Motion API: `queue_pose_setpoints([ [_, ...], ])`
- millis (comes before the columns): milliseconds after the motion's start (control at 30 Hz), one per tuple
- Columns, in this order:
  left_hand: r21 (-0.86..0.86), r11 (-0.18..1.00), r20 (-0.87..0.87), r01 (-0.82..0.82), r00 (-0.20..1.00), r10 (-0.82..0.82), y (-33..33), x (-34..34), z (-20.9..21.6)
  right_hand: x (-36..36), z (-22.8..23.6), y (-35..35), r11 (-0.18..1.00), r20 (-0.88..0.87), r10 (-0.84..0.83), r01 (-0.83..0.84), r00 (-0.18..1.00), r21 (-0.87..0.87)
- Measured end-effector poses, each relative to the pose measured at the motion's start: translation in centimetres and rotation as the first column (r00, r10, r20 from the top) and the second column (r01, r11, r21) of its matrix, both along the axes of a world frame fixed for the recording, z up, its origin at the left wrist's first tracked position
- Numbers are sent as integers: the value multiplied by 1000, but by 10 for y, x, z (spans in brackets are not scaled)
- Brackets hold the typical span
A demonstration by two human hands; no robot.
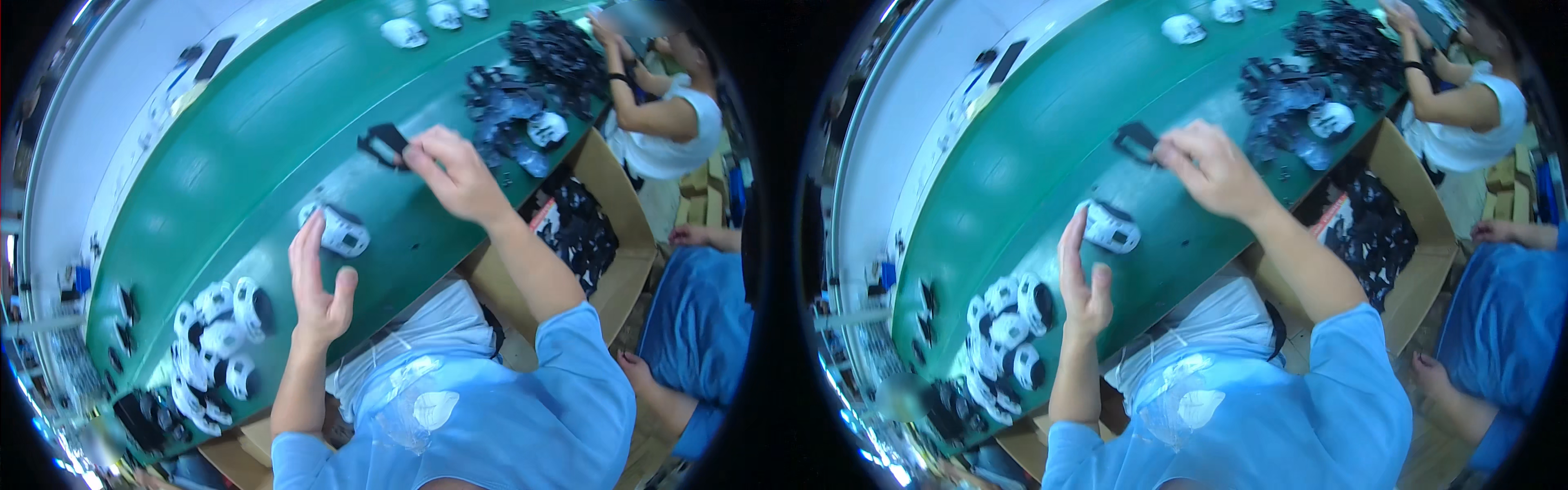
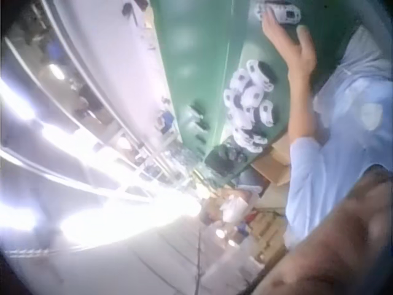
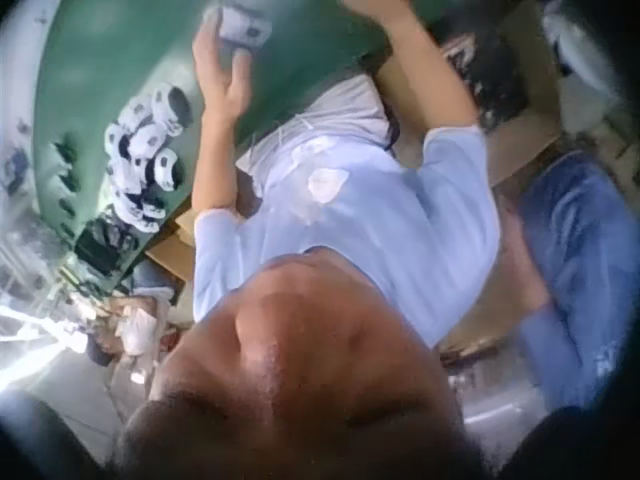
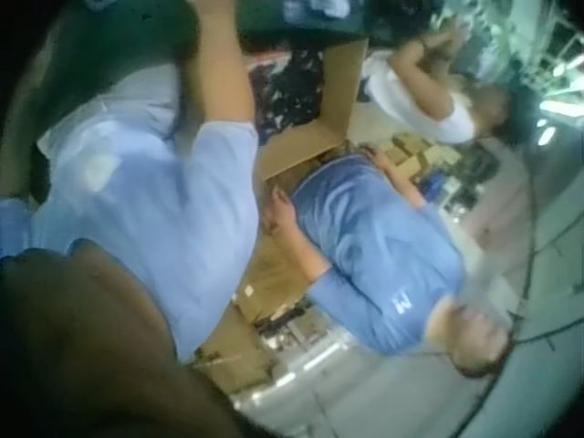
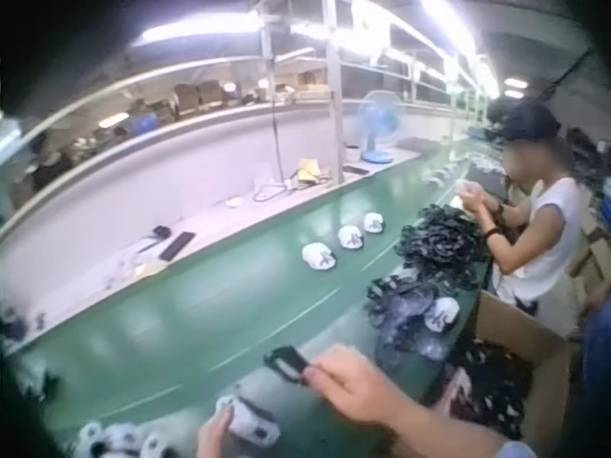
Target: The person assembles computer mice by hand, fitting internal mouse components into computer mouse shells on a production line.
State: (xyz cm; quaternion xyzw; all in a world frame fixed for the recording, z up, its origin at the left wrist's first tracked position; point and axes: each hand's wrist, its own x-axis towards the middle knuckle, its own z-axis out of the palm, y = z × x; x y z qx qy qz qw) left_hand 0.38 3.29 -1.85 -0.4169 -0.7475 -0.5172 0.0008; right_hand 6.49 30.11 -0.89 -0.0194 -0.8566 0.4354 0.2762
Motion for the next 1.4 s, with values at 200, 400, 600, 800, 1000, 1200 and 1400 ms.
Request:
queue_pose_setpoints([
  [200,307,951,453,-26,883,-122,-1,18,19,24,-14,-109,853,-63,348,-344,935,-393],
  [400,-41,995,311,88,948,-71,-43,23,24,32,-5,-128,860,8,320,-287,947,-423],
  [600,-161,977,13,-143,989,147,-49,28,10,28,-36,-152,637,-13,278,-194,960,-746],
  [800,59,982,408,-182,902,142,-57,29,-10,28,-54,-158,163,-71,408,-149,910,-975],
  [1000,-67,934,-49,-351,936,349,-39,25,-14,19,-58,-174,830,49,52,-16,997,-557],
  [1200,299,903,873,-310,471,-128,-43,20,-14,30,-49,-175,397,-292,252,-374,923,-838],
  [1400,315,931,795,-186,588,-151,-38,34,-5,31,-69,-155,162,-126,256,-171,958,-972],
])
